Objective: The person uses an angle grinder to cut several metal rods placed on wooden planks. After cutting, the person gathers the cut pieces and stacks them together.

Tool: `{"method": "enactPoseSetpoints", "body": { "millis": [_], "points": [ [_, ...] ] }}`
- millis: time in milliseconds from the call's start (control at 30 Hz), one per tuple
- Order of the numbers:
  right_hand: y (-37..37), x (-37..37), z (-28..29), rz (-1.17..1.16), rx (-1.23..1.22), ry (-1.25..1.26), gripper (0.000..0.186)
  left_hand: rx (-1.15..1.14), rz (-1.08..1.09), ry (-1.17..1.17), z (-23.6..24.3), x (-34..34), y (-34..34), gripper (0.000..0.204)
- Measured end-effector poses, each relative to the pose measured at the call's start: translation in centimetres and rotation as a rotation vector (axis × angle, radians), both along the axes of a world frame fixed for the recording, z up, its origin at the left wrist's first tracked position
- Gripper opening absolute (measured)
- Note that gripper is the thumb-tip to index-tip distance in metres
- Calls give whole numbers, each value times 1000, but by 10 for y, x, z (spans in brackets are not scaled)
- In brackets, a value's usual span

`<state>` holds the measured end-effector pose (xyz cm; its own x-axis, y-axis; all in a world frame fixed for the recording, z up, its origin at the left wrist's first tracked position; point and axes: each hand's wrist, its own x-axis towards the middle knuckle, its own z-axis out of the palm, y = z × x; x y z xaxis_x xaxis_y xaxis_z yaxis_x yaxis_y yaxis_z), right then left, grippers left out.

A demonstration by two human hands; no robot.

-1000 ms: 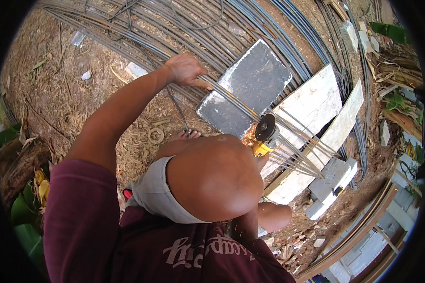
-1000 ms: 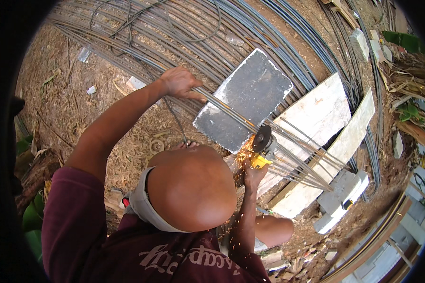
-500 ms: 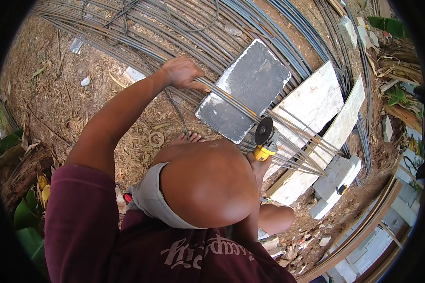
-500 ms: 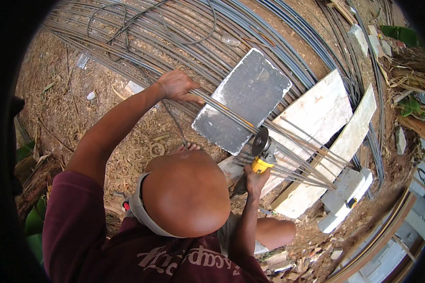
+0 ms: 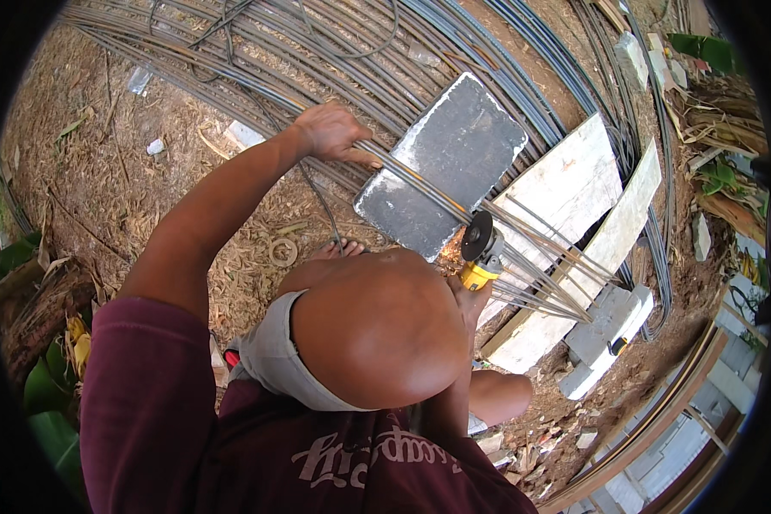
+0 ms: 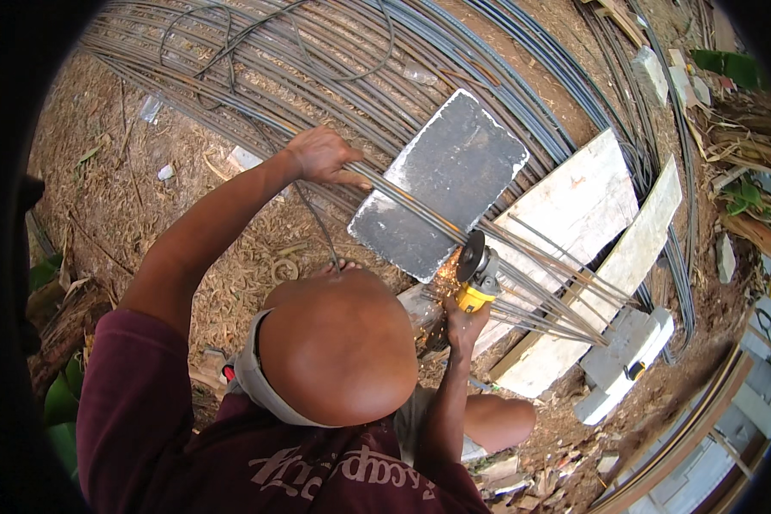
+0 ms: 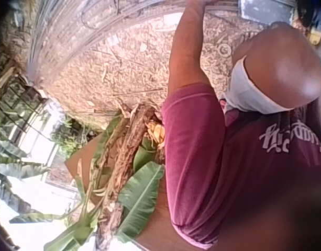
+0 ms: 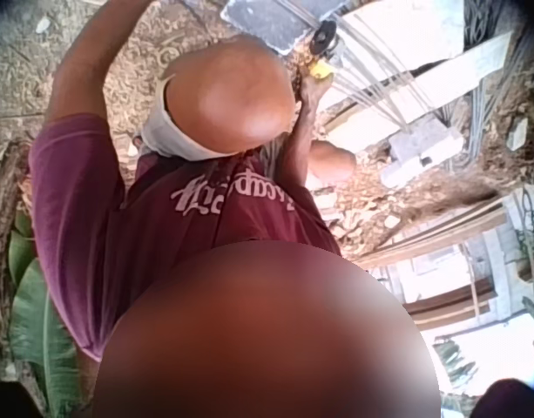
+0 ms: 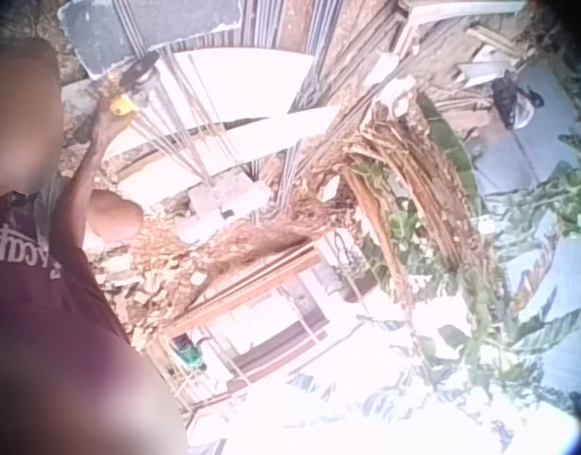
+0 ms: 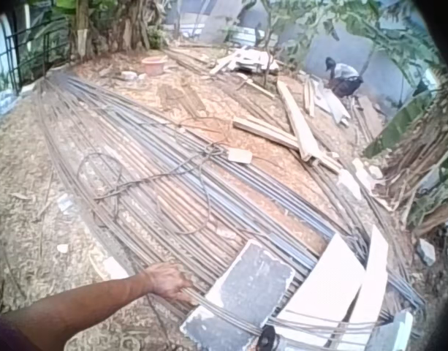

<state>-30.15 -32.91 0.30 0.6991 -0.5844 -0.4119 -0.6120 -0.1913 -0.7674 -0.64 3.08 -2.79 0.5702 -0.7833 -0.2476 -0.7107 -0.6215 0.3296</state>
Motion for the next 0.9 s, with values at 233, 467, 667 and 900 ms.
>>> {"method": "enactPoseSetpoints", "body": {
  "millis": [233, 467, 667, 900],
  "points": [
    [-5, -3, -8, 13, -28, 1, 51, -35, 7, -13, 3, 0, 0, 83],
    [-10, -1, -12, 42, 19, -63, 53, -34, 10, -29, 6, -1, 0, 84],
    [-13, -13, -26, 35, 18, -135, 52, -16, 7, 5, 7, -1, -1, 85],
    [-12, -9, -22, 3, 43, -134, 51, 17, 4, 11, 4, -1, -1, 86]
  ]
}}
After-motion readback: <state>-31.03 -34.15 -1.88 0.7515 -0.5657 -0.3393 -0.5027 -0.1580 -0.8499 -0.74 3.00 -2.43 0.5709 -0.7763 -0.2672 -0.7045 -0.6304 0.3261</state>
